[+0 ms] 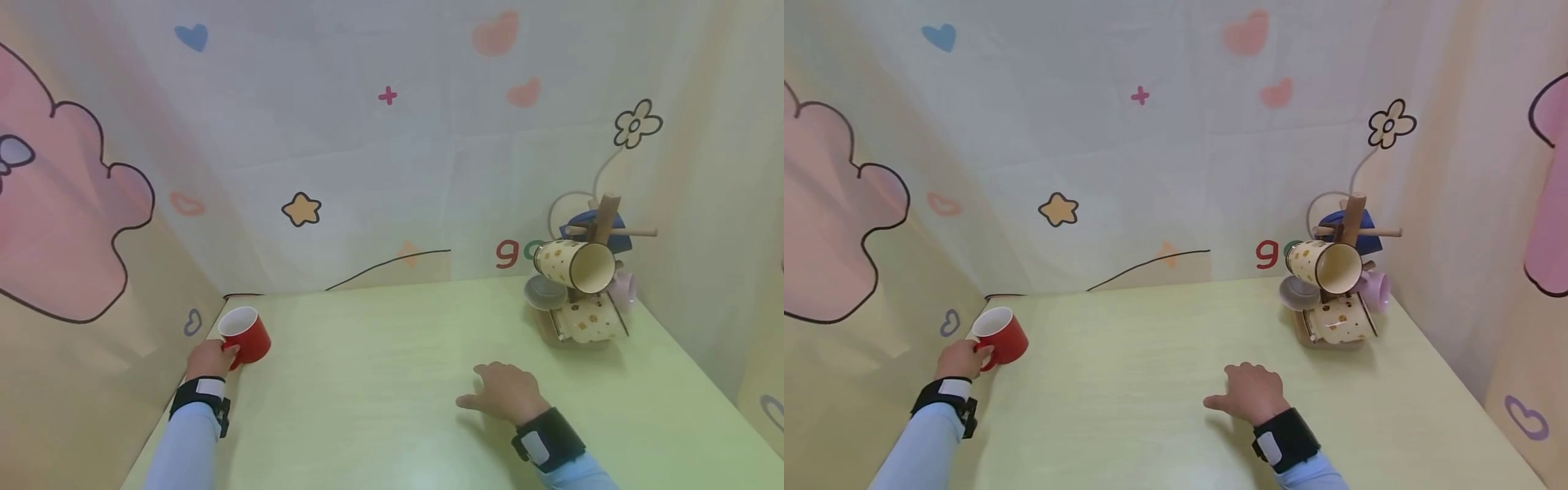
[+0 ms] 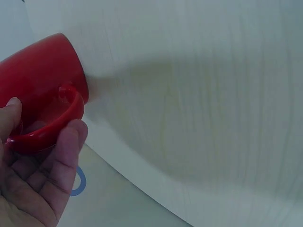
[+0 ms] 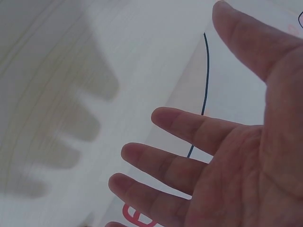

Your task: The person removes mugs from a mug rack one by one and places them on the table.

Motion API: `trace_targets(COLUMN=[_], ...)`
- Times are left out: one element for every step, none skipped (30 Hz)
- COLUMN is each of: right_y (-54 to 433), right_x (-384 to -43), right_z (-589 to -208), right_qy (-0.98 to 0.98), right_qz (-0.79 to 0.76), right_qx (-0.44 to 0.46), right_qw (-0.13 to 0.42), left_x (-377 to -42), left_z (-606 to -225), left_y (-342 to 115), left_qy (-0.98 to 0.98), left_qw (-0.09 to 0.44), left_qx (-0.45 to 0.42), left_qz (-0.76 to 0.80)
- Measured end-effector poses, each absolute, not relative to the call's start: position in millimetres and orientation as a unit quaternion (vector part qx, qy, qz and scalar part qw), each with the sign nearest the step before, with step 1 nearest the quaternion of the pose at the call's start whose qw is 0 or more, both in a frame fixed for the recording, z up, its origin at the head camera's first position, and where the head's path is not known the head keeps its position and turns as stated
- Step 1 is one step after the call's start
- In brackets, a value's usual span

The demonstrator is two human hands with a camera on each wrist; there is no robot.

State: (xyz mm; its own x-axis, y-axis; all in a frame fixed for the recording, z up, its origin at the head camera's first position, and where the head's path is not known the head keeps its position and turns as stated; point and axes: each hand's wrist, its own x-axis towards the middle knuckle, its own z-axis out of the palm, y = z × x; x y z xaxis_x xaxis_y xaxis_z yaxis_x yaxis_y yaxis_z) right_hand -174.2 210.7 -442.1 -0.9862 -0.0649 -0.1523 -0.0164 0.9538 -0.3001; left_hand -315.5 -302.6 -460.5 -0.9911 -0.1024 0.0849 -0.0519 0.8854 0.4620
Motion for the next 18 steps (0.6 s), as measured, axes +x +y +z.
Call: trace_targets(right_y=[210.4, 210.1, 209.9, 209.7, 209.5, 209.4, 209.2, 209.1, 209.0, 208.9, 208.9, 208.9, 208.9, 209.0, 209.1, 209.0, 209.0, 208.9], right_x=[-174.1, -173.9, -173.8, -173.5, -173.3, -173.1, -172.9, -172.8, -172.8, -172.8, -172.8, -173.2, -173.4, -173.6, -174.0, -174.5, -175.1, -175.7], right_z=[-441.8, -441.4, -441.1, -440.6, -440.1, -439.8, -439.2, -438.8, -438.5, -438.2, -438.0, -437.9, -438.0, -438.1, -438.4, -438.5, -438.7, -438.9], right_qy=[0.985, 0.985, 0.985, 0.985, 0.985, 0.985, 0.985, 0.985, 0.985, 0.985, 0.985, 0.985, 0.985, 0.985, 0.985, 0.985, 0.985, 0.985], right_qz=[-0.151, -0.151, -0.151, -0.151, -0.151, -0.151, -0.151, -0.151, -0.150, -0.150, -0.150, -0.150, -0.150, -0.150, -0.149, -0.149, -0.149, -0.150], right_qx=[-0.020, -0.021, -0.021, -0.022, -0.023, -0.024, -0.025, -0.025, -0.025, -0.026, -0.026, -0.026, -0.026, -0.027, -0.027, -0.028, -0.028, -0.029], right_qw=[0.082, 0.083, 0.083, 0.083, 0.083, 0.082, 0.082, 0.081, 0.081, 0.080, 0.079, 0.079, 0.078, 0.078, 0.078, 0.078, 0.079, 0.080], left_x=[-316.0, -316.3, -316.2, -315.3, -314.0, -312.8, -311.6, -310.2, -308.7, -307.0, -305.4, -303.8, -302.1, -300.1, -298.4, -296.7, -295.2, -293.7], left_z=[-460.9, -461.3, -461.6, -461.4, -461.1, -460.8, -460.5, -460.1, -459.5, -458.9, -458.1, -457.0, -455.7, -453.9, -451.7, -448.7, -445.2, -441.2], left_y=[-302.6, -302.4, -302.0, -301.2, -300.3, -299.5, -298.7, -298.1, -297.7, -297.2, -296.6, -295.6, -294.3, -292.1, -289.3, -286.0, -281.8, -277.0], left_qy=[-0.970, -0.972, -0.972, -0.973, -0.972, -0.972, -0.971, -0.971, -0.970, -0.969, -0.969, -0.969, -0.970, -0.970, -0.971, -0.972, -0.972, -0.972], left_qw=[0.055, 0.056, 0.057, 0.058, 0.058, 0.057, 0.058, 0.059, 0.059, 0.060, 0.061, 0.064, 0.069, 0.076, 0.085, 0.096, 0.110, 0.126], left_qx=[0.038, 0.037, 0.037, 0.040, 0.045, 0.049, 0.054, 0.058, 0.064, 0.070, 0.076, 0.081, 0.085, 0.091, 0.097, 0.101, 0.103, 0.104], left_qz=[-0.232, -0.227, -0.223, -0.221, -0.222, -0.223, -0.224, -0.225, -0.228, -0.229, -0.229, -0.226, -0.219, -0.210, -0.201, -0.190, -0.179, -0.168])
